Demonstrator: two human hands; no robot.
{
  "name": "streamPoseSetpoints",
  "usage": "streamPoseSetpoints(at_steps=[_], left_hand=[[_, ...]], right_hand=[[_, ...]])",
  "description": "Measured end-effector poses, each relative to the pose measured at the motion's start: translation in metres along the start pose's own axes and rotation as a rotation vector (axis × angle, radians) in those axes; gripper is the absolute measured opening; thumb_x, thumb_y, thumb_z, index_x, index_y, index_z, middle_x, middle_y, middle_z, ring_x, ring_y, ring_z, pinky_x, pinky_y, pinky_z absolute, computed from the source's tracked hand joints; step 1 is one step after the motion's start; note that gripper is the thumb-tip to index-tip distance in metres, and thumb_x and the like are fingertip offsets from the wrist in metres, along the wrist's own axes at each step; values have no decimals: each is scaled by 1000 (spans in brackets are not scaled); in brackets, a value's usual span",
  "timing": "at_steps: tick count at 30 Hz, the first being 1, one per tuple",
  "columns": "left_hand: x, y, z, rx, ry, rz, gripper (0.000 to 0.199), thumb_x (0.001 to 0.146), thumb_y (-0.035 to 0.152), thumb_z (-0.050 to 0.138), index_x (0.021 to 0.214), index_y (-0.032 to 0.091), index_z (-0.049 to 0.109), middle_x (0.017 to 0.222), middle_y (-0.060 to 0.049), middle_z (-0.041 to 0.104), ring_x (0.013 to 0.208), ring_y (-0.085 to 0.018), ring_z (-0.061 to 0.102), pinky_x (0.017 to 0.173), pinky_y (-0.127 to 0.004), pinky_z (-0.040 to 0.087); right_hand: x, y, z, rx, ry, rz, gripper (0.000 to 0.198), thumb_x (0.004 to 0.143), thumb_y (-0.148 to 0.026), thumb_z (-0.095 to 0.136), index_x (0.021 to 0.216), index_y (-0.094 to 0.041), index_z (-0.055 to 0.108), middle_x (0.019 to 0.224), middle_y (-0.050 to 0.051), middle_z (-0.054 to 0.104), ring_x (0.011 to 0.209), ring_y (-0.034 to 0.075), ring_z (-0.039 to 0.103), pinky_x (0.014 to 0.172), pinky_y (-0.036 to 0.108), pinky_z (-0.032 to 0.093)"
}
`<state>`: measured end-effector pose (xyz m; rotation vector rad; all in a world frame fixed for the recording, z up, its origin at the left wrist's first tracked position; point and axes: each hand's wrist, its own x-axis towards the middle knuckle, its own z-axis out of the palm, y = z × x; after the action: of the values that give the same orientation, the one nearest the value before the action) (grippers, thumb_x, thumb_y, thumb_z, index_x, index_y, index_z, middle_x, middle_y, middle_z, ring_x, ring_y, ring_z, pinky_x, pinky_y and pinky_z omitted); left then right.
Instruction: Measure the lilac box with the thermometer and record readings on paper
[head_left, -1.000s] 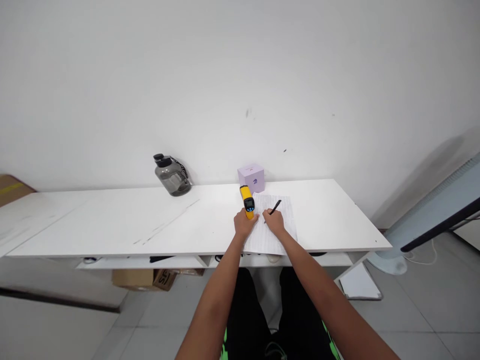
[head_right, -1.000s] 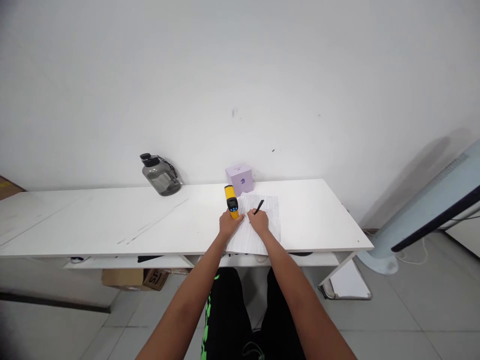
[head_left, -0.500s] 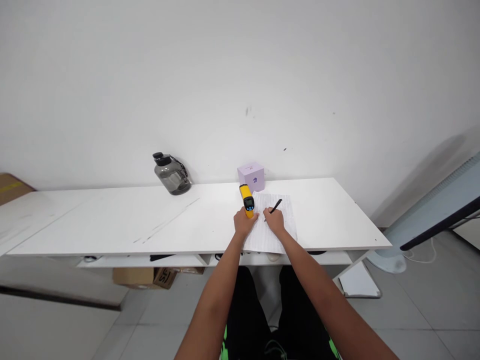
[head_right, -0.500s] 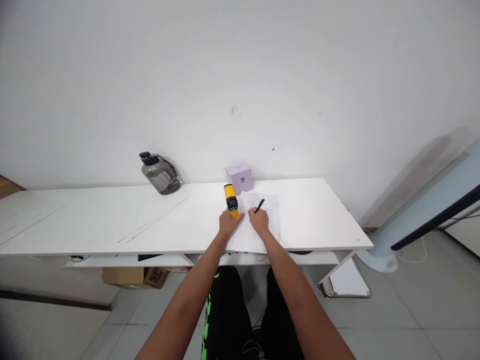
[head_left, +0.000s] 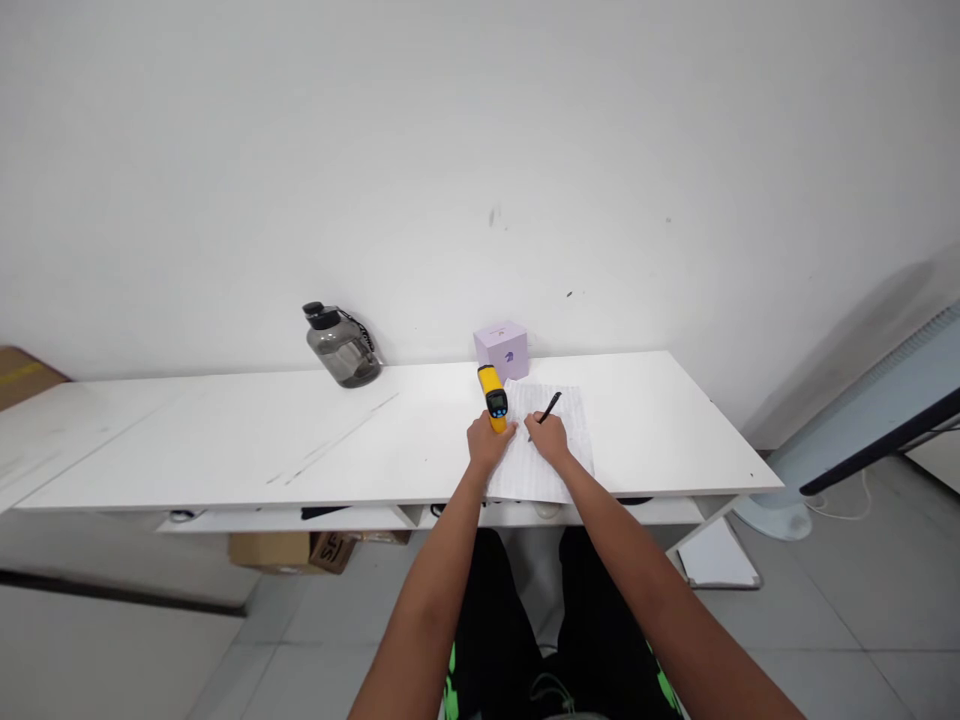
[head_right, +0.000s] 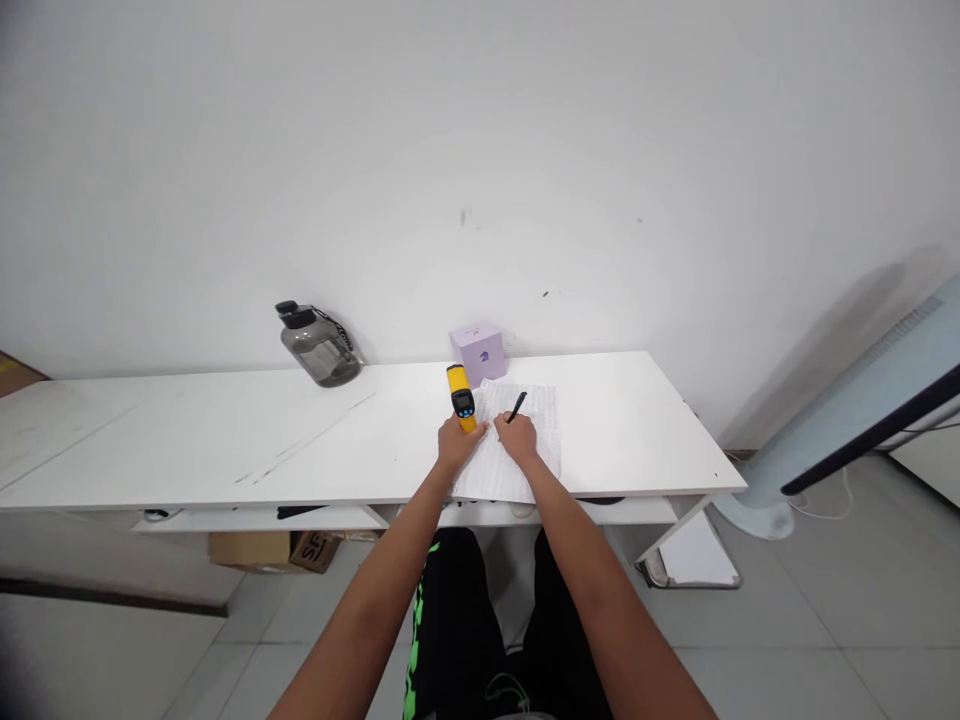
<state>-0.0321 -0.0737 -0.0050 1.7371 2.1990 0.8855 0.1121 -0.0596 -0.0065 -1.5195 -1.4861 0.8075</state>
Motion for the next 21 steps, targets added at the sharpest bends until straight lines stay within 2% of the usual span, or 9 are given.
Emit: streamPoseSetpoints(at_steps=[8,15,21], left_hand=[[0,0,0,-14,4,0,38,77,53,64,94,20,55,90,-8,69,89,-25,65,73,-32,42],[1,-1,1,-1,-2,-5,38,78,53,64,94,20,55,90,-8,69,90,-26,65,73,-33,43],[1,-1,2,14,-7,-14,39,79,53,64,96,20,56,92,-9,69,92,-26,66,76,-32,43]], right_hand=[[0,0,0,3,9,-8,34,82,-35,48,52,-21,47,47,-3,50,54,14,51,54,23,32],[-1,0,0,27,27,-15,36,84,-40,47,54,-21,51,49,-2,53,55,15,53,55,23,34],[-1,2,0,34,54,-26,36,83,-40,46,52,-21,48,48,-2,52,53,15,52,54,24,35]])
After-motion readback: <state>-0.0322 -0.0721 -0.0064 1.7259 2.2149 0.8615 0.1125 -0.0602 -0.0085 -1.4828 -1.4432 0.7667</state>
